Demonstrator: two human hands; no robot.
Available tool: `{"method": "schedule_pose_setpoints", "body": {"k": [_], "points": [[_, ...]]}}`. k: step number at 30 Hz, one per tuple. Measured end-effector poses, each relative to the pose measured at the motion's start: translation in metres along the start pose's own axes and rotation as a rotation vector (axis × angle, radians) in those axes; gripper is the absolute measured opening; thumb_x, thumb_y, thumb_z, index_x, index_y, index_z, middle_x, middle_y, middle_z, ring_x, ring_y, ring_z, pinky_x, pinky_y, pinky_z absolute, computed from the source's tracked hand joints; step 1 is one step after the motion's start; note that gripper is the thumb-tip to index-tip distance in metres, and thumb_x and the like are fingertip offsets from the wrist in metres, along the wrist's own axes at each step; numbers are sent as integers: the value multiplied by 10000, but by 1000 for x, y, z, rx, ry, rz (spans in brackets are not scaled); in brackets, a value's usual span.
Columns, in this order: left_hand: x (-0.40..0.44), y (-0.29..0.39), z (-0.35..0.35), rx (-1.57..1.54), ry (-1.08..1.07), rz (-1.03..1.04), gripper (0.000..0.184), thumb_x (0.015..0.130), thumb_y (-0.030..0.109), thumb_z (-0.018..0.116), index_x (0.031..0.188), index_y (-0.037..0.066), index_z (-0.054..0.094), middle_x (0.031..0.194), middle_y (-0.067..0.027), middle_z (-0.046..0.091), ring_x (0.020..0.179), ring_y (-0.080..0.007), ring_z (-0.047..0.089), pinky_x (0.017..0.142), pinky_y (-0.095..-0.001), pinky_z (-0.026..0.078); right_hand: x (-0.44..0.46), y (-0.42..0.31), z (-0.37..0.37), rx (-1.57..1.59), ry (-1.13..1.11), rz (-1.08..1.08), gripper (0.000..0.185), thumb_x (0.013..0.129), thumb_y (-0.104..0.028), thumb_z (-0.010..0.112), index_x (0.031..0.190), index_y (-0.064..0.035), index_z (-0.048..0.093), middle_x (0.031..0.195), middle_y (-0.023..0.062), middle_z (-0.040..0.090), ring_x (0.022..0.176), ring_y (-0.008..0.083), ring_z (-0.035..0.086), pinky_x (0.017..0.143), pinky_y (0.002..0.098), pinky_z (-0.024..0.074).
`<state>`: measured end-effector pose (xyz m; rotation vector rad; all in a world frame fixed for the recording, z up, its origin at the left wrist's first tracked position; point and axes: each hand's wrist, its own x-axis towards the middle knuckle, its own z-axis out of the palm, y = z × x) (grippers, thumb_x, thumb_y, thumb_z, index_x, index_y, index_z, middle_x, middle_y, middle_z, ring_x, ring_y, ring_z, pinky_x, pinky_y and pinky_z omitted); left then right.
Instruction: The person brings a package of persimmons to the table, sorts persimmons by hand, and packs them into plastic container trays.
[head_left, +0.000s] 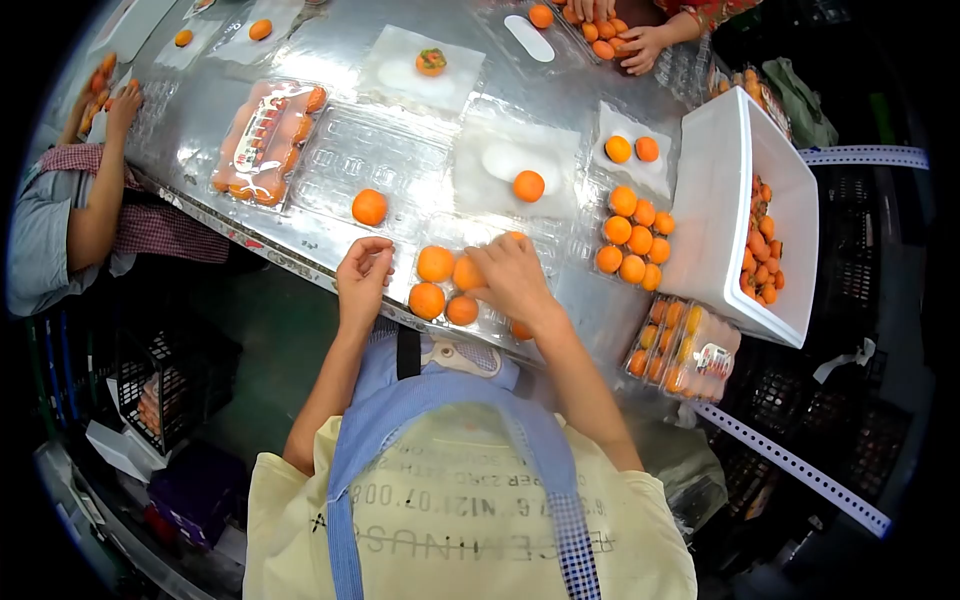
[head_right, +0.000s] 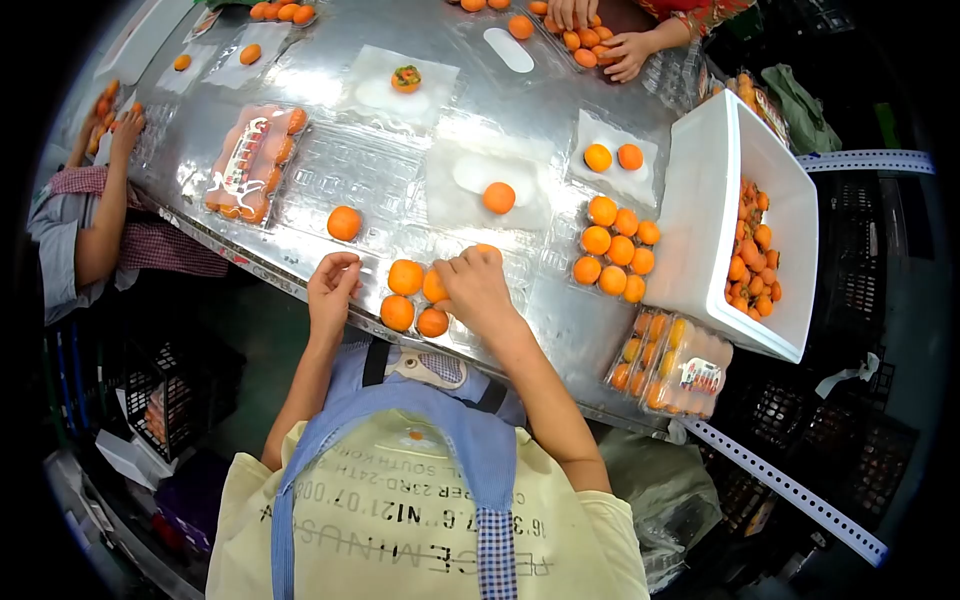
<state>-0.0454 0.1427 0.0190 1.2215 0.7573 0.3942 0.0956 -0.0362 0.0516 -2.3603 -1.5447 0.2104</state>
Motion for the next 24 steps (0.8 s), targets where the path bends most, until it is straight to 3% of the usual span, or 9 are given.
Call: {"method": "schedule_pose_setpoints", "body": {"k": [5, 8, 11, 12, 15, 19, 22, 24], "points": [[8, -2, -1, -6, -21, 19, 114, 867, 72, 579, 971, 26, 581, 824, 4, 582, 646, -38, 506, 543, -168, 381, 6, 3, -8, 40, -103, 10, 506, 577, -223, 746, 1035, -68, 601, 897, 105, 580, 902, 296, 519, 812, 398, 394], [7, 2, 3, 28, -89, 3, 155, 858, 68, 581, 1007, 26, 569, 891, -10, 598, 677, -45, 515, 563, -180, 395, 8, -4, -37, 242, -184, 171, 523, 628, -229, 737, 1098, -55, 589, 981, 106, 601, 967, 271, 546, 858, 377, 410], [-2, 28, 16, 26, -335, 0, 357, 817, 63, 608, 1161, 38, 517, 1077, -33, 580, 848, -75, 527, 690, -209, 434, -7, -8, -53, 927, -102, 496, 547, 705, -253, 714, 1177, -26, 553, 1112, 98, 593, 1077, 223, 535, 931, 355, 401], [-7, 40, 24, 59, -412, 44, 420, 791, 69, 639, 1189, 45, 507, 1110, -38, 566, 893, -93, 524, 721, -229, 435, -15, 0, -44, 1170, -78, 496, 624, 763, -307, 696, 1245, 25, 483, 1219, 109, 537, 1149, 189, 488, 983, 339, 372], [-15, 65, 46, 121, -563, 176, 558, 724, 84, 709, 1236, 65, 489, 1178, -52, 534, 981, -134, 512, 775, -268, 431, -28, -2, -30, 1534, 106, 499, 520, 815, -261, 625, 1219, 42, 500, 1170, 123, 562, 1096, 209, 528, 939, 332, 414], [-17, 73, 63, 208, -644, 320, 672, 666, 47, 741, 1275, 70, 459, 1237, -89, 505, 1051, -167, 520, 850, -290, 438, -26, -19, -34, 1872, 136, 470, 608, 860, -350, 587, 1257, 82, 426, 1205, 135, 524, 1113, 227, 521, 955, 345, 414], [-19, 78, 70, 243, -622, 325, 648, 655, 68, 758, 1245, 59, 491, 1167, -96, 526, 1054, -195, 527, 886, -314, 434, -27, -22, -28, 2012, 166, 561, 598, 884, -363, 557, 1252, 84, 412, 1226, 140, 502, 1125, 227, 512, 957, 352, 417], [-19, 81, 72, 312, -602, 361, 628, 650, 75, 763, 1224, 51, 511, 1139, -101, 534, 1041, -205, 534, 890, -317, 435, -29, -24, -20, 2040, 168, 512, 551, 900, -351, 533, 1238, 71, 426, 1212, 139, 510, 1113, 220, 517, 946, 344, 423]]}}
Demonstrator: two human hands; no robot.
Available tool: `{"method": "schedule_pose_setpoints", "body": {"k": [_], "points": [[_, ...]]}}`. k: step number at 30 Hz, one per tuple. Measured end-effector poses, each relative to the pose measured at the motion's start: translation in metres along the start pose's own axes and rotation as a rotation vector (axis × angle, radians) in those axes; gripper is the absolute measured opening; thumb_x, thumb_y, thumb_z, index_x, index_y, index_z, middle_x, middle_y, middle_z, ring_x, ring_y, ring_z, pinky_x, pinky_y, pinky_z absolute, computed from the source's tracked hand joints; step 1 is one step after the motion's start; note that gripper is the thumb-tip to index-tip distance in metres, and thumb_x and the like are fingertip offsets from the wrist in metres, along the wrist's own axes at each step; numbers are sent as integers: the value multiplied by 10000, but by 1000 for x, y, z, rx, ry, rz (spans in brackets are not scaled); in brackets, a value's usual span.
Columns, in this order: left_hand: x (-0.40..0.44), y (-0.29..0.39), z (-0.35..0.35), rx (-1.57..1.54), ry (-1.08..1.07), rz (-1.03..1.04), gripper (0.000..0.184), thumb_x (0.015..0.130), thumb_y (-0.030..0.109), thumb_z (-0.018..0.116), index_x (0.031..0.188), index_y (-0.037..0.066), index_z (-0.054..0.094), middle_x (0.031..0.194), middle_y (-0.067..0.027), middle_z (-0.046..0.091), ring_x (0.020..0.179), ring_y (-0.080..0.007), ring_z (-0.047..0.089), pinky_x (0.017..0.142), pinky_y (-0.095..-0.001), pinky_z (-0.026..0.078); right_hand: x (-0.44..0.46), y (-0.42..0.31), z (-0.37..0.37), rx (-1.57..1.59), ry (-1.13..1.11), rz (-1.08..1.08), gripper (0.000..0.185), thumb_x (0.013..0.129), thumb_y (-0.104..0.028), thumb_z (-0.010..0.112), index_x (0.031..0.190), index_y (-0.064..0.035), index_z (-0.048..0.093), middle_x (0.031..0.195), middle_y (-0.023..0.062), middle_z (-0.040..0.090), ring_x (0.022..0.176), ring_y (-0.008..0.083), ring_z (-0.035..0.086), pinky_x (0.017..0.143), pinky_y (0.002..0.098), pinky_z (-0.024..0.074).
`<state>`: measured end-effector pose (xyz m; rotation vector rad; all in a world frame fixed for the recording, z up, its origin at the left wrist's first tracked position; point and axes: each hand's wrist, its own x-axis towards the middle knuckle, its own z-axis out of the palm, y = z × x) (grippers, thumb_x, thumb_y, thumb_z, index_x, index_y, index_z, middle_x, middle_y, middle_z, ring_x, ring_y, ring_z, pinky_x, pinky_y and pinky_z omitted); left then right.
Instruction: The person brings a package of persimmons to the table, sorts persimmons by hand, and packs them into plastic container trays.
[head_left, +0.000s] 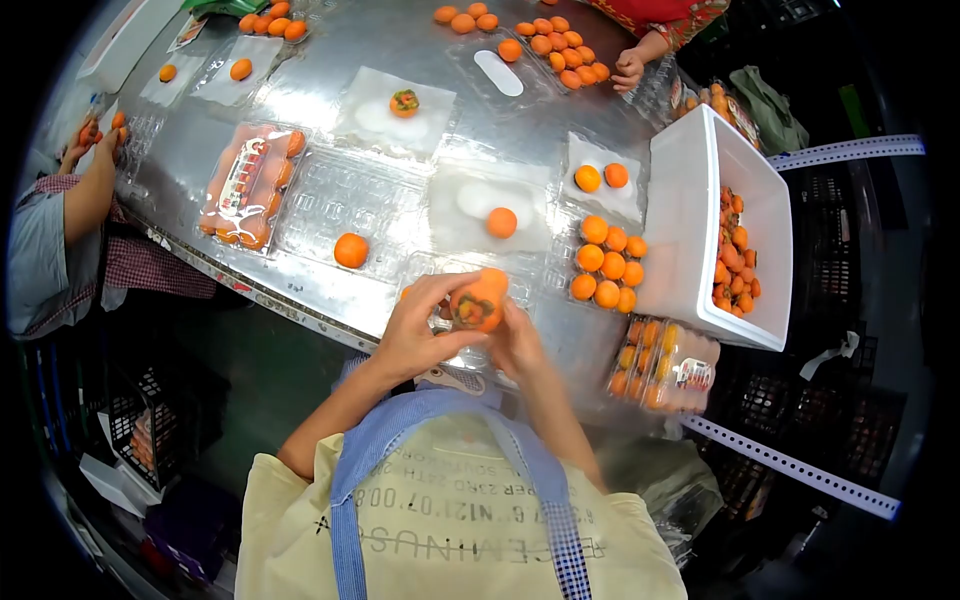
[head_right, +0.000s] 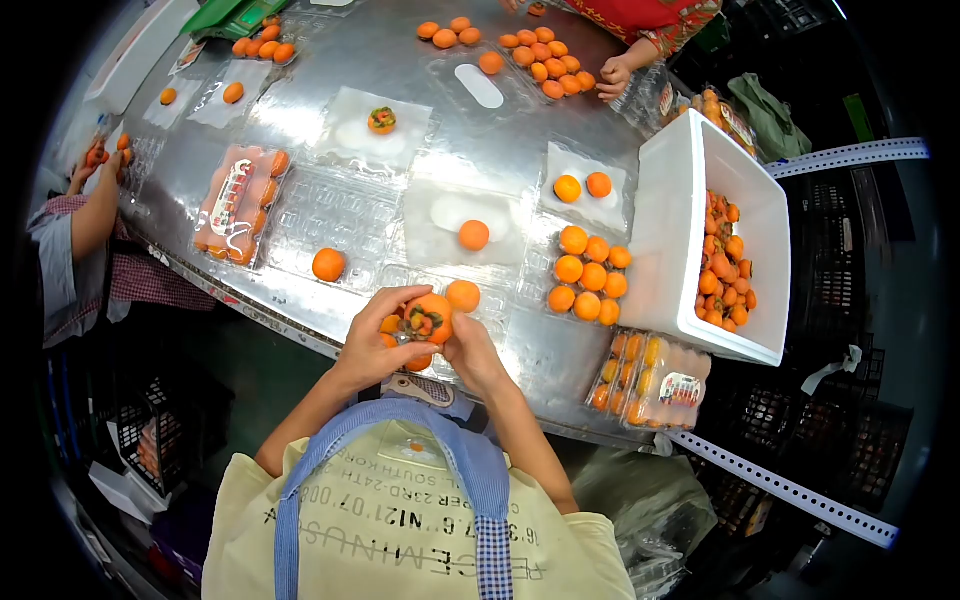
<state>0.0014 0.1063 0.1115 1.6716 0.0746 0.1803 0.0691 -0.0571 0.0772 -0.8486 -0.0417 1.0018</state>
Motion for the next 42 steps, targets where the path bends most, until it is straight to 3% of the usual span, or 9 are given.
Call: {"method": "schedule_pose_setpoints", "body": {"k": [5, 8, 15, 22, 25, 32, 35, 38, 42], "points": [[-5, -3, 2, 207, 28, 59, 599, 635, 95, 772, 1186, 37, 544, 1094, -112, 553, 1007, -226, 547, 883, -320, 441, -5, 3, 8, -187, -30, -4, 457, 921, -311, 514, 1214, 36, 459, 1138, 117, 550, 1047, 185, 545, 905, 303, 440], [-9, -6, 5, 105, 78, 11, 575, 635, 188, 793, 1148, 54, 572, 1052, -98, 582, 965, -253, 545, 827, -337, 449, -4, 7, 15, -250, 19, 19, 412, 925, -278, 517, 1203, 23, 476, 1097, 106, 572, 1010, 153, 557, 872, 268, 448], [-7, -6, 1, 204, -14, 88, 624, 625, 192, 798, 1178, 52, 546, 1046, -100, 579, 974, -255, 532, 838, -345, 441, -6, 13, 11, -274, 74, 112, 416, 945, -301, 466, 1221, 9, 461, 1148, 112, 554, 1030, 170, 554, 881, 292, 448], [-7, 0, 0, 216, -30, 111, 634, 604, 154, 799, 1175, 27, 553, 1032, -111, 564, 968, -248, 536, 855, -330, 431, -11, 14, 2, 90, 4, 123, 521, 973, -417, 314, 1289, -9, 386, 1239, 133, 500, 1113, 234, 513, 921, 370, 424], [-7, -7, -1, 251, -77, 132, 698, 610, 153, 801, 1229, 30, 502, 1106, -111, 546, 1010, -239, 523, 888, -331, 425, -14, 10, 9, 134, -27, 58, 491, 957, -379, 399, 1286, -15, 397, 1231, 129, 505, 1103, 223, 521, 931, 366, 420], [-11, -2, 2, -521, -99, -242, 639, 779, 102, 686, 1326, 33, 363, 1243, -126, 473, 1099, -206, 515, 917, -331, 444, -20, -15, 27, -617, 145, -351, 646, 704, -120, 761, 1255, -25, 439, 1194, 110, 511, 1100, 205, 509, 919, 347, 421], [-9, -11, 4, -642, -123, -265, 536, 836, 85, 617, 1310, 0, 382, 1249, -126, 482, 1122, -209, 519, 918, -332, 453, -21, -21, 28, -1116, 166, -531, 646, 678, -136, 770, 1240, -51, 463, 1165, 101, 520, 1040, 221, 540, 871, 330, 444], [-9, -13, 4, -768, -126, -357, 469, 884, 107, 556, 1304, -18, 392, 1250, -134, 490, 1132, -220, 521, 930, -341, 455, -21, -24, 33, -1221, 157, -633, 672, 641, -150, 788, 1231, -65, 476, 1146, 98, 526, 1007, 231, 546, 826, 321, 459], [-13, -21, 2, -1030, -149, -424, 454, 923, 173, 504, 1316, -20, 383, 1259, -147, 487, 1146, -228, 516, 941, -353, 455, -20, -23, 30, -1016, 138, -522, 650, 636, -160, 795, 1206, -57, 501, 1146, 98, 526, 1035, 230, 524, 797, 311, 471]]}}
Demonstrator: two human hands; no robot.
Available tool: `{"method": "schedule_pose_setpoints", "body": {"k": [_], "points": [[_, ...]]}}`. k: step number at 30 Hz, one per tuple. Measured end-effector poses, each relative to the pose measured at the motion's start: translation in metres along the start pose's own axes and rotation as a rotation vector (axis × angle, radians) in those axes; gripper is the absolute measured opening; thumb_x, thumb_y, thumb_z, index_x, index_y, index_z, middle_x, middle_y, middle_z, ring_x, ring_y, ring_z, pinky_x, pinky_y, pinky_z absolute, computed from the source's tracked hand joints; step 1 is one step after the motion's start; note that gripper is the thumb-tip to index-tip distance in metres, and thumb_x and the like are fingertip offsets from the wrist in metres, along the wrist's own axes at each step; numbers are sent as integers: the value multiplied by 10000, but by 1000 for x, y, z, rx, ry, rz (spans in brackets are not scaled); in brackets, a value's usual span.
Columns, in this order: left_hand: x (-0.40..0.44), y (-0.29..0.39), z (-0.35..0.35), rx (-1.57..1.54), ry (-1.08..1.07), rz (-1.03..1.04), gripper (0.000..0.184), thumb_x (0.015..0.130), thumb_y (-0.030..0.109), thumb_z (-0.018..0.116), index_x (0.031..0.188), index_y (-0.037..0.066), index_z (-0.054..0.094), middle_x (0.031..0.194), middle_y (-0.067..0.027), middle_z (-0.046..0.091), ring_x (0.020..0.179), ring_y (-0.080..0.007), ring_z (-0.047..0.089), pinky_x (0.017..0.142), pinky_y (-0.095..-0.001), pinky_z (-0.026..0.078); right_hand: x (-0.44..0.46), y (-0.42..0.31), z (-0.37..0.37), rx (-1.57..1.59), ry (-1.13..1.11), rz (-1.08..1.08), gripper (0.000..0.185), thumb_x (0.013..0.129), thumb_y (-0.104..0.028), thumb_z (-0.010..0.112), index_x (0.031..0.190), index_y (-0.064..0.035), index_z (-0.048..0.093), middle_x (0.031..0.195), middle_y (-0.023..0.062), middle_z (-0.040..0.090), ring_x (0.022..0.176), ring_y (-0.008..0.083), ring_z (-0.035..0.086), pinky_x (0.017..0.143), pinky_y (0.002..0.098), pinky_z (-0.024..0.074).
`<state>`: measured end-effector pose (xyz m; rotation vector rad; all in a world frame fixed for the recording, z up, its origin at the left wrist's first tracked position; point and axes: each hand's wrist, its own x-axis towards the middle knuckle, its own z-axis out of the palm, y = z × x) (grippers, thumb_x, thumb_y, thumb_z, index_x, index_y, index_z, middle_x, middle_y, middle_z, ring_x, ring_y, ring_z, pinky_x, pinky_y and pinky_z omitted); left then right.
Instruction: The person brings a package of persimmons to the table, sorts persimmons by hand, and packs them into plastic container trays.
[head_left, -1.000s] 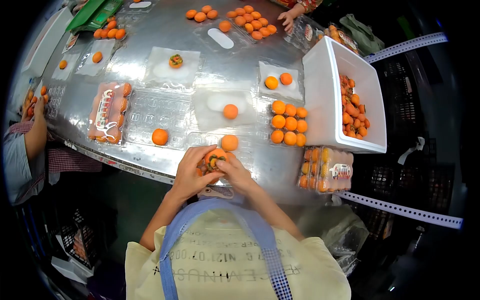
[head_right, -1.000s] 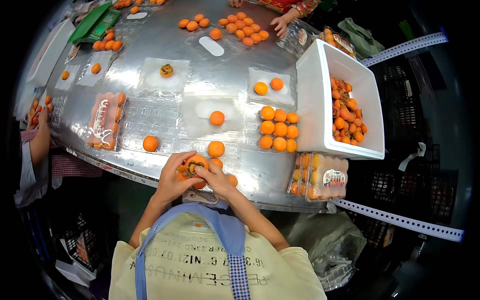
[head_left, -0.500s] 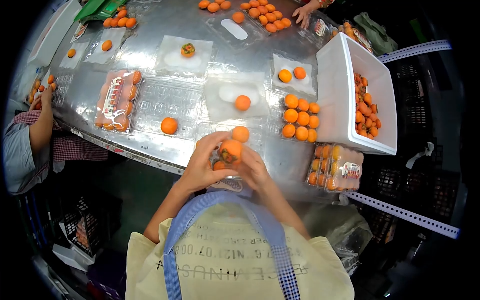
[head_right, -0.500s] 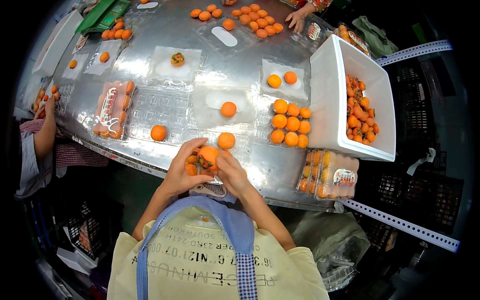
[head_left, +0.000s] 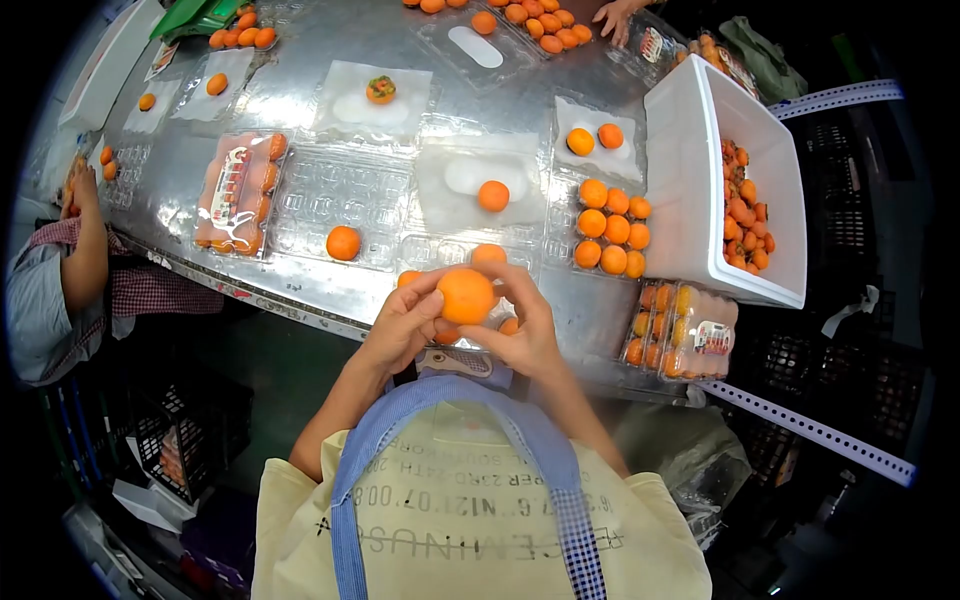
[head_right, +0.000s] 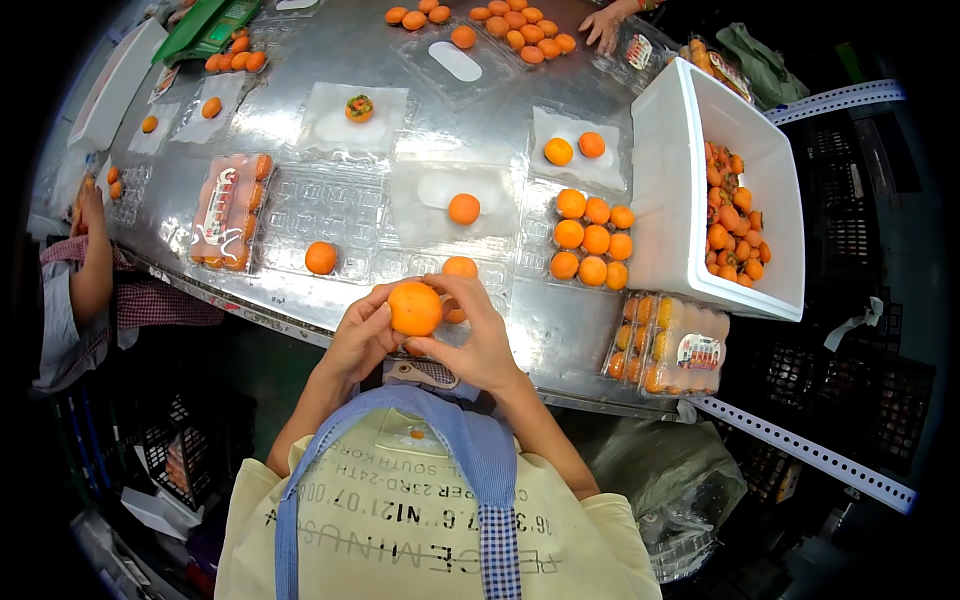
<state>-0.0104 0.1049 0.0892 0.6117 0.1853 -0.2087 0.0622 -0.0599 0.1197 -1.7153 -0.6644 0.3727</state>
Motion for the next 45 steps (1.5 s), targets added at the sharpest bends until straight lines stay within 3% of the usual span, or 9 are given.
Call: {"method": "schedule_pose_setpoints", "body": {"k": [7, 11, 16, 19, 23, 26, 29, 45], "points": [[3, 3, 5, -69, -49, 15, 469, 939, 207, 472, 1332, -22, 357, 1278, -152, 469, 1166, -233, 500, 931, -352, 463, 3, -2, -2, -161, -9, -142, 563, 658, -150, 782, 1152, -34, 540, 1134, 103, 528, 1027, 238, 523, 780, 306, 484], [5, -2, 2, 82, -8, -9, 461, 959, 263, 422, 1314, -27, 367, 1276, -164, 466, 1140, -237, 518, 912, -365, 476, 3, 2, -1, -253, -9, -206, 554, 663, -155, 777, 1144, -21, 536, 1115, 105, 529, 1031, 247, 514, 804, 312, 487], [9, 1, 11, -24, 24, -103, 469, 977, 383, 310, 1234, -3, 379, 1144, -183, 516, 958, -231, 600, 798, -356, 530, 6, 4, -6, -111, -24, -78, 451, 713, -135, 738, 1112, -25, 561, 1076, 95, 543, 923, 197, 550, 758, 302, 482], [11, -9, -2, -30, 19, -123, 504, 980, 382, 300, 1271, -16, 402, 1142, -167, 542, 1000, -240, 591, 837, -368, 520, 5, 9, -9, 21, -43, 66, 377, 725, -92, 712, 1069, -3, 586, 1024, 90, 558, 884, 176, 564, 758, 283, 463], [15, -13, -14, -86, -20, -190, 500, 978, 388, 310, 1248, -19, 416, 1060, -157, 573, 877, -233, 627, 768, -354, 549, 5, 16, -8, 128, -25, 175, 330, 749, -79, 693, 1052, 4, 593, 953, 67, 553, 816, 139, 562, 734, 262, 458], [16, -14, -16, -120, 16, -225, 504, 976, 395, 315, 1239, -21, 420, 1019, -147, 586, 817, -230, 638, 728, -340, 562, 6, 22, -4, 137, 31, 179, 312, 774, -181, 702, 1031, -34, 604, 899, 54, 554, 748, 113, 558, 663, 231, 449], [16, -14, -15, -120, 49, -242, 510, 974, 403, 318, 1235, -23, 422, 994, -144, 593, 802, -222, 641, 710, -328, 568, 6, 19, -6, 110, -3, 175, 323, 765, -196, 713, 1022, -32, 605, 881, 49, 556, 749, 109, 560, 659, 234, 452], [17, -12, -14, -92, 117, -252, 471, 967, 403, 351, 1116, -24, 482, 898, -129, 599, 730, -196, 638, 636, -304, 575, 10, 17, -6, -13, -33, 127, 304, 741, -120, 694, 1012, -16, 600, 905, 68, 581, 748, 124, 586, 637, 232, 491]]}}
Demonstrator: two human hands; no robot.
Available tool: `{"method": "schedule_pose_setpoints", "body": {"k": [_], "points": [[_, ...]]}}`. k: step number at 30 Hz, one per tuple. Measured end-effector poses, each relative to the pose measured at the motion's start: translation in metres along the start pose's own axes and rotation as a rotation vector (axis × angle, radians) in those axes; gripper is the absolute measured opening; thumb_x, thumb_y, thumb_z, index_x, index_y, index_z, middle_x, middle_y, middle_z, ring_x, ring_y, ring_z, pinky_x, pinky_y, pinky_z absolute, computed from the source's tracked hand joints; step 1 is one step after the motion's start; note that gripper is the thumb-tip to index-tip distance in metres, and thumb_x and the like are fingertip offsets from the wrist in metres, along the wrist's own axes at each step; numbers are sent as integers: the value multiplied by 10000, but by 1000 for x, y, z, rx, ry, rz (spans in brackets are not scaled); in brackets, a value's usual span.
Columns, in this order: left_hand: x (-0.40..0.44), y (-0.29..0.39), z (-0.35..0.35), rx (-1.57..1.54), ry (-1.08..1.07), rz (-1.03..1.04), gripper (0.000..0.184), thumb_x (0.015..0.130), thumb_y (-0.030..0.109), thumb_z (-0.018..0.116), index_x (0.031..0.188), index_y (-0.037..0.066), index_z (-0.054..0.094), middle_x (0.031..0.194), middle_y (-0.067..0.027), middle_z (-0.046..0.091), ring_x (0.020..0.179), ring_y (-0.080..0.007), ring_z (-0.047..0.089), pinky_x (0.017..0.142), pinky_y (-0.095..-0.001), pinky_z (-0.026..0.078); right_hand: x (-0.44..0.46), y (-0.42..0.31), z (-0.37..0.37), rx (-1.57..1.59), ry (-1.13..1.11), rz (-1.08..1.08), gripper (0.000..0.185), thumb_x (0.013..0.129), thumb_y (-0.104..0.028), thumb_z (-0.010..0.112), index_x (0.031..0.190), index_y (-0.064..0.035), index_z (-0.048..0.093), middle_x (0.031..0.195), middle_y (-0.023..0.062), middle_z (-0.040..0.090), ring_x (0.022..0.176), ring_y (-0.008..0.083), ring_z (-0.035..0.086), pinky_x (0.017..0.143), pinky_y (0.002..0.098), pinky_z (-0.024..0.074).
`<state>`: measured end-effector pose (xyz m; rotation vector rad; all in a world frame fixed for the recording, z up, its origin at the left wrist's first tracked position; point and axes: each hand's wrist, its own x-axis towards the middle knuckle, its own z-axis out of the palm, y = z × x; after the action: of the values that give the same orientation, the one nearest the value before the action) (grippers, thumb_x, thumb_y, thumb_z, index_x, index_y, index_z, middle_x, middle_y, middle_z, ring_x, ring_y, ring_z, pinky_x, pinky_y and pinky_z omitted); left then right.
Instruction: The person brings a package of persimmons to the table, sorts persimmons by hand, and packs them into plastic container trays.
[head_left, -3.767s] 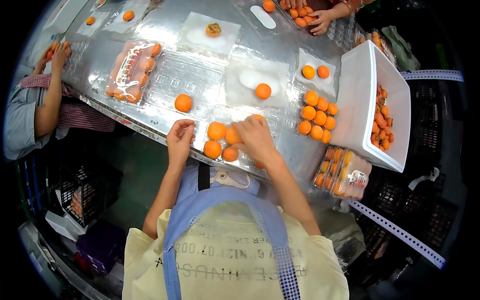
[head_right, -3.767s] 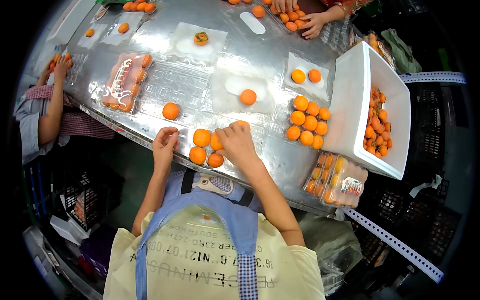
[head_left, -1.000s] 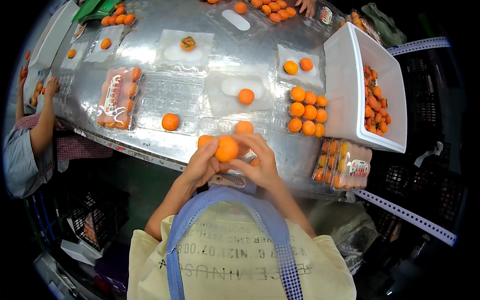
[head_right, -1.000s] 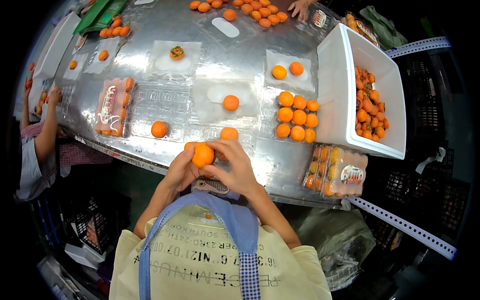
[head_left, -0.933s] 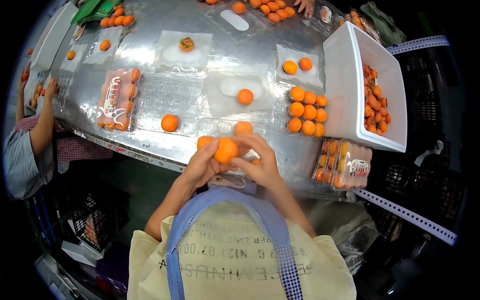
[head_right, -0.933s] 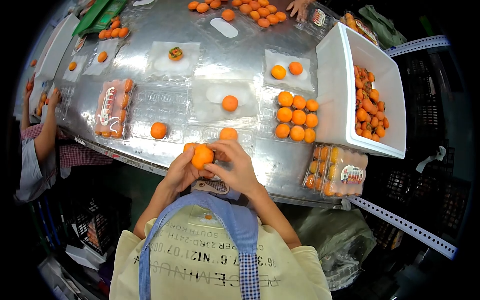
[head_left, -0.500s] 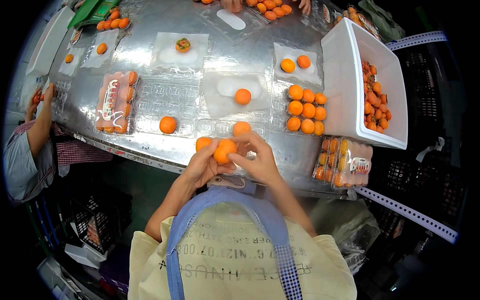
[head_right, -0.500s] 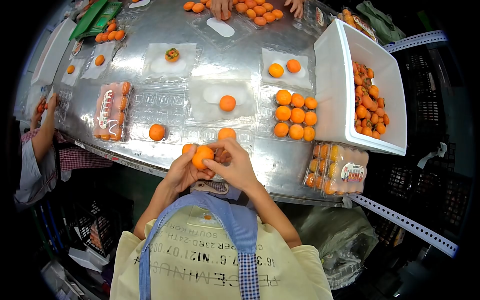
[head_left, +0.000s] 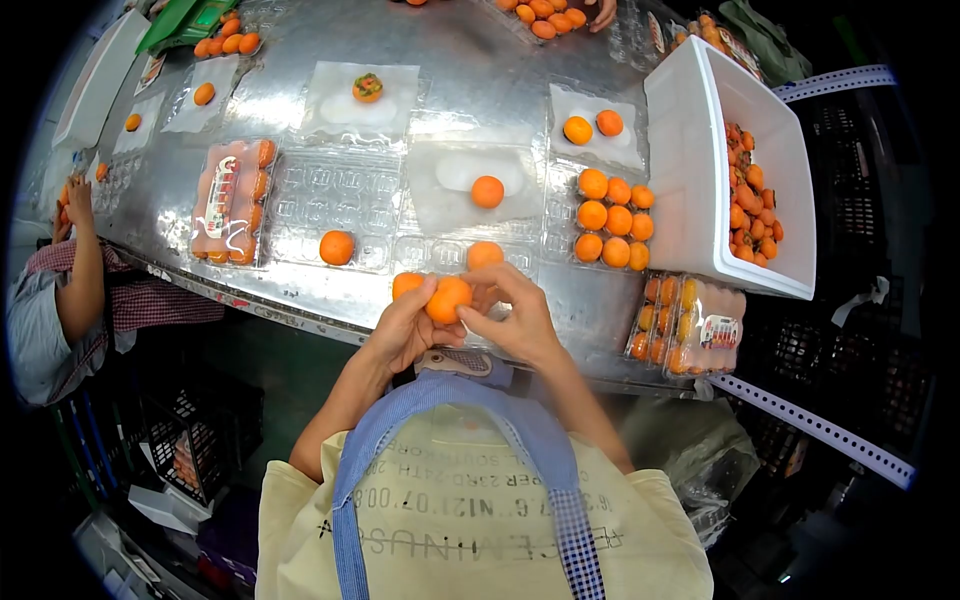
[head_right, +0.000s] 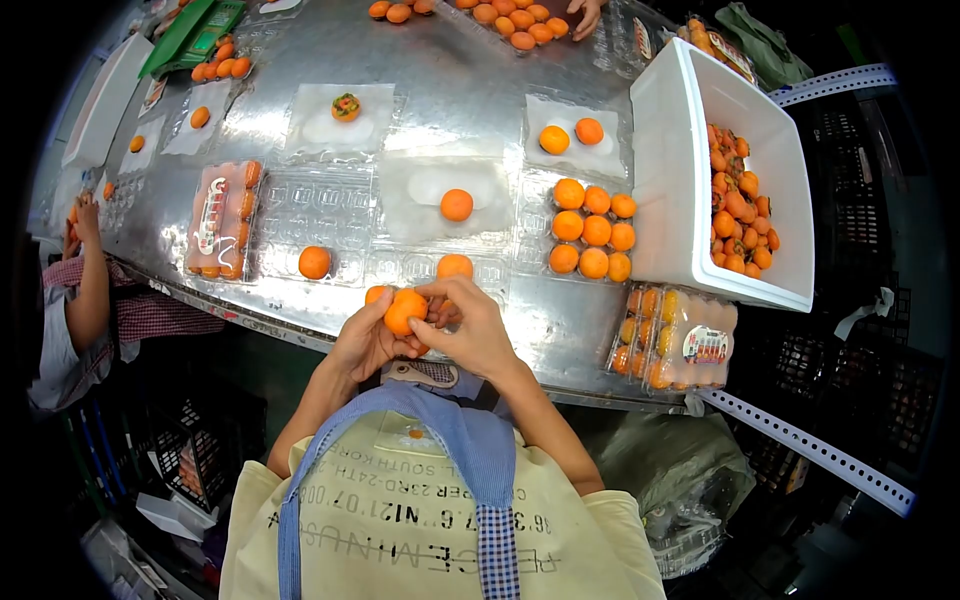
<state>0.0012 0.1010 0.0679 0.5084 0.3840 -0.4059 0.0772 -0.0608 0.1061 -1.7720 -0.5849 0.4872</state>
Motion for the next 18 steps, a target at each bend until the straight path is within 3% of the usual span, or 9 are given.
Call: {"method": "schedule_pose_setpoints", "body": {"k": [8, 10, 14, 18], "points": [[1, 0, -2, 38, 26, 7, 459, 965, 396, 365, 1111, -22, 484, 889, -129, 596, 712, -193, 632, 630, -301, 577, 0, 1, -1, -37, -23, -1, 318, 740, -109, 677, 1033, -17, 591, 935, 71, 581, 757, 133, 591, 650, 244, 503], [1, 0, 1, 37, 38, 12, 454, 964, 393, 370, 1106, -22, 484, 879, -127, 596, 700, -192, 631, 626, -298, 577, 0, -2, 0, -19, -2, -8, 312, 721, -52, 679, 1021, -16, 602, 918, 74, 589, 729, 122, 596, 634, 239, 490], [3, -2, -5, 108, 28, 37, 471, 967, 387, 367, 1182, -24, 447, 1030, -141, 565, 872, -198, 614, 711, -312, 564, 1, 0, -2, -45, -25, 8, 334, 711, -55, 690, 1031, -17, 605, 942, 85, 601, 770, 149, 605, 678, 260, 487], [3, -4, 10, 209, 88, 166, 519, 971, 387, 355, 1301, -14, 348, 1227, -156, 463, 1108, -225, 514, 882, -363, 492, 2, 0, -3, -248, -8, -99, 449, 704, -199, 720, 1095, -40, 568, 1007, 114, 576, 881, 241, 592, 721, 311, 498]]}}
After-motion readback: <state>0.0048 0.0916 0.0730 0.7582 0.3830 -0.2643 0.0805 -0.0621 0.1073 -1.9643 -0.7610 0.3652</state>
